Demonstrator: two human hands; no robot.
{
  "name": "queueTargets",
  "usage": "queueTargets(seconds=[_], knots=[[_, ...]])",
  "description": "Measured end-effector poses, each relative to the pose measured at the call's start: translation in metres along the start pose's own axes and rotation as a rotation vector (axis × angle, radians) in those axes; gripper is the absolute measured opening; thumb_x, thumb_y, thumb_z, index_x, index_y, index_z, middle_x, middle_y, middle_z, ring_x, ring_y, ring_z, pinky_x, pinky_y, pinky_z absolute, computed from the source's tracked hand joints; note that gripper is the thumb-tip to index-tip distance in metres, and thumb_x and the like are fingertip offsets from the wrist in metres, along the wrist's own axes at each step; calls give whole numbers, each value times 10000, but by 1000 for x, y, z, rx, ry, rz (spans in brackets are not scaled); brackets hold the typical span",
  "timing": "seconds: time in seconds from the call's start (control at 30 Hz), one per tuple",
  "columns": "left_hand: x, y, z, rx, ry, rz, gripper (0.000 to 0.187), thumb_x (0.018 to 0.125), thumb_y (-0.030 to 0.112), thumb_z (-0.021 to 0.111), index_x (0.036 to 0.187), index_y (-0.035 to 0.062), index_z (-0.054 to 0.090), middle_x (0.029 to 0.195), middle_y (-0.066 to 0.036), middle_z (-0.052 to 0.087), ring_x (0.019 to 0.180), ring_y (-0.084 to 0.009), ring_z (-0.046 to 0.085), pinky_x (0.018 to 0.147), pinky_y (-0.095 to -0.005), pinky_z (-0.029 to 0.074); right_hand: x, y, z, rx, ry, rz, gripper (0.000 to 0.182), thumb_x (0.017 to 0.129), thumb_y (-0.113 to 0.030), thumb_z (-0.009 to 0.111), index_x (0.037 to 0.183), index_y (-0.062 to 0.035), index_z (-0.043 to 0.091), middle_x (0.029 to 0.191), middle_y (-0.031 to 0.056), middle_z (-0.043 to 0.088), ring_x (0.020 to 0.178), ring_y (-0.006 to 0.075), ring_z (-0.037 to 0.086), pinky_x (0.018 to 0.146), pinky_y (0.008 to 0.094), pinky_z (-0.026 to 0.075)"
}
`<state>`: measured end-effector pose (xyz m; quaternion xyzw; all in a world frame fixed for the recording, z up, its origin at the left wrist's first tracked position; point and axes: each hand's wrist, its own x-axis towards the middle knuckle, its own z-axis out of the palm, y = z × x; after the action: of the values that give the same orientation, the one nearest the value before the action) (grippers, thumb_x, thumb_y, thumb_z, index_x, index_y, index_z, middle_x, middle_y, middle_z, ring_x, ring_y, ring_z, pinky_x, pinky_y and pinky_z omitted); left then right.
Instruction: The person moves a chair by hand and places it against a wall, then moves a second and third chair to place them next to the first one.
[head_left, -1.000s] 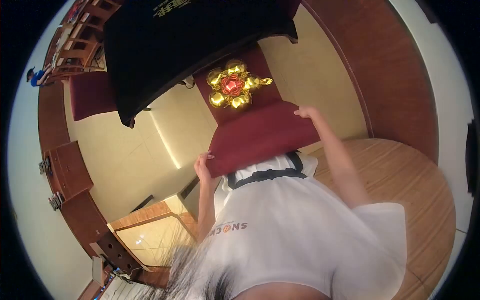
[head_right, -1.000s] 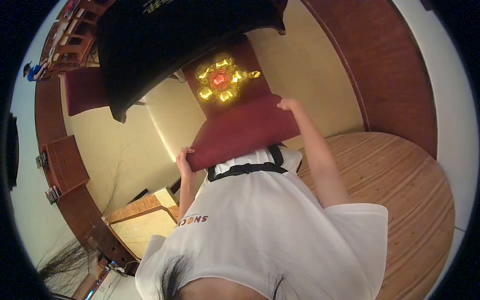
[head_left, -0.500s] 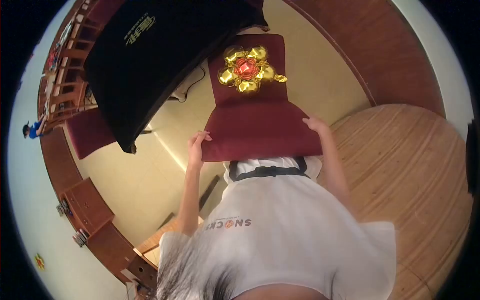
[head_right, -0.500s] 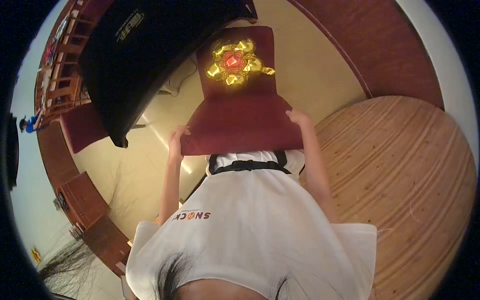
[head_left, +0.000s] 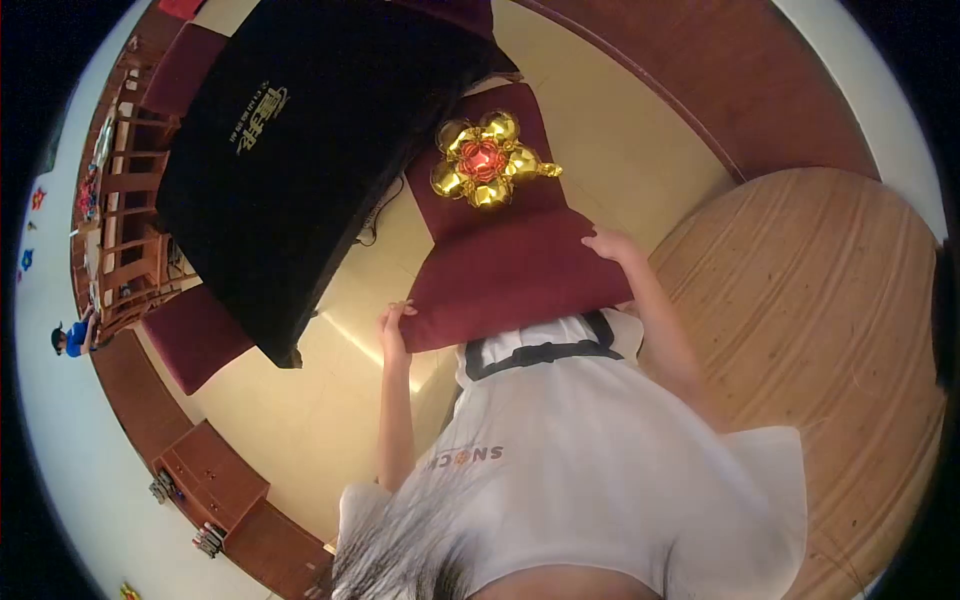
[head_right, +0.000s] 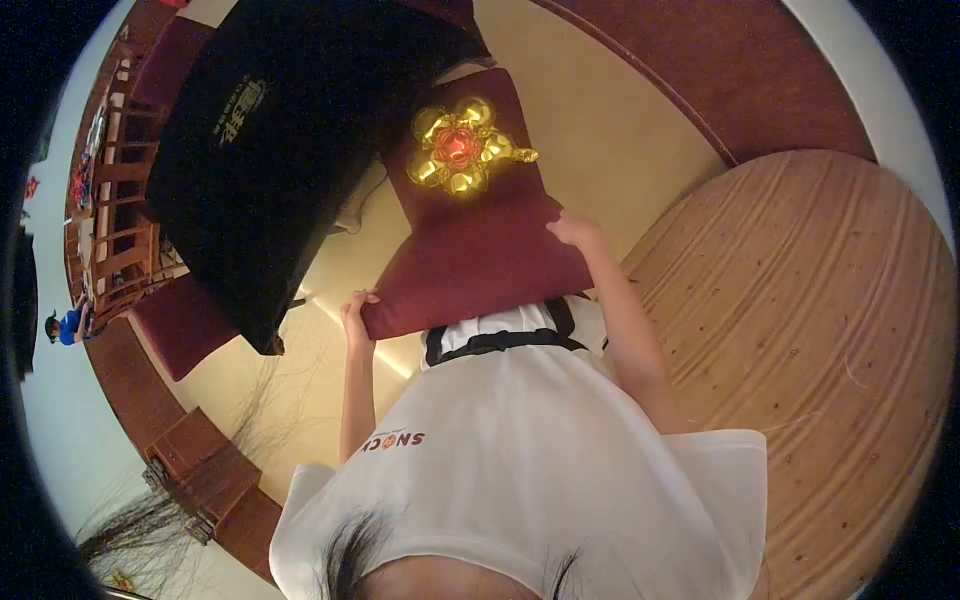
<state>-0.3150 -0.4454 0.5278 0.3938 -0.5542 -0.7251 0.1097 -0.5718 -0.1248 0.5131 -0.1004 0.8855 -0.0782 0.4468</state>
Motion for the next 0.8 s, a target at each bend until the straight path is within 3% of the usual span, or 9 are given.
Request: queueTargets(seconds=[0.2, 0.4, 0.47, 0.53, 0.6, 0.63, 0.7, 0.77, 0.8], knots=[[2, -23, -18, -26, 5, 40, 240, 819, 133, 499, 643, -12, 574, 792, -101, 588, 896, -211, 541, 848, -323, 370, 25, 0, 20, 26, -38, -92, 674, 803, -452, 439, 1268, 29, 355, 1300, 199, 375, 1198, 307, 374, 1006, 338, 274], [6, -23, -9, 20, 64, 53, 230, 839, 114, 496, 658, -1, 579, 736, -80, 599, 896, -203, 546, 854, -314, 373, 50, 8, 25, 1, -91, -72, 692, 808, -466, 449, 1278, 30, 340, 1325, 213, 333, 1239, 303, 315, 1030, 338, 234], [8, -14, -5, 102, 37, 86, 223, 846, 111, 501, 674, -3, 585, 746, -79, 602, 891, -198, 549, 855, -310, 373, 67, 19, 28, 76, -125, -137, 735, 809, -478, 446, 1313, 27, 267, 1330, 224, 314, 1249, 303, 300, 1036, 330, 224], [16, -9, -4, 115, 18, 110, 222, 850, 111, 504, 684, -9, 592, 756, -84, 605, 888, -192, 549, 849, -309, 377, 86, 30, 26, 176, -153, -134, 741, 803, -480, 468, 1314, 19, 271, 1316, 204, 353, 1213, 304, 355, 1001, 345, 288], [19, -2, -1, 124, 13, 63, 204, 842, 94, 505, 692, -14, 592, 749, -85, 605, 899, -189, 550, 850, -305, 378, 78, 24, 14, 555, -349, -149, 687, 794, -471, 495, 1255, 25, 376, 1214, 181, 473, 1101, 291, 475, 932, 351, 367], [19, 3, -3, 121, -11, -10, 150, 829, 83, 511, 777, -20, 607, 812, -88, 614, 914, -178, 548, 852, -288, 383, 70, 20, 9, 552, -344, -152, 687, 794, -471, 495, 1255, 25, 376, 1214, 181, 473, 1101, 291, 475, 932, 351, 367], [24, 7, -7, 111, -64, -31, 141, 824, 77, 509, 851, -24, 603, 874, -95, 613, 921, -176, 549, 864, -283, 380, 31, -9, -12, 773, -471, 201, 533, 808, -386, 514, 1186, -16, 448, 1086, 157, 557, 898, 251, 588, 769, 370, 479], [37, -5, -22, 36, -199, -75, 273, 810, 73, 512, 1056, -37, 555, 1042, -118, 581, 961, -185, 545, 886, -284, 392, 46, 3, 4, 820, -488, 101, 531, 801, -395, 520, 1181, -29, 461, 1089, 152, 558, 913, 254, 582, 779, 378, 473], [46, -11, -22, 48, -212, -65, 273, 810, 73, 512, 1056, -37, 555, 1042, -118, 581, 961, -185, 545, 886, -284, 392, 51, 6, 4, 864, -503, -1, 529, 794, -404, 525, 1176, -42, 473, 1092, 147, 558, 928, 257, 576, 788, 385, 468]])
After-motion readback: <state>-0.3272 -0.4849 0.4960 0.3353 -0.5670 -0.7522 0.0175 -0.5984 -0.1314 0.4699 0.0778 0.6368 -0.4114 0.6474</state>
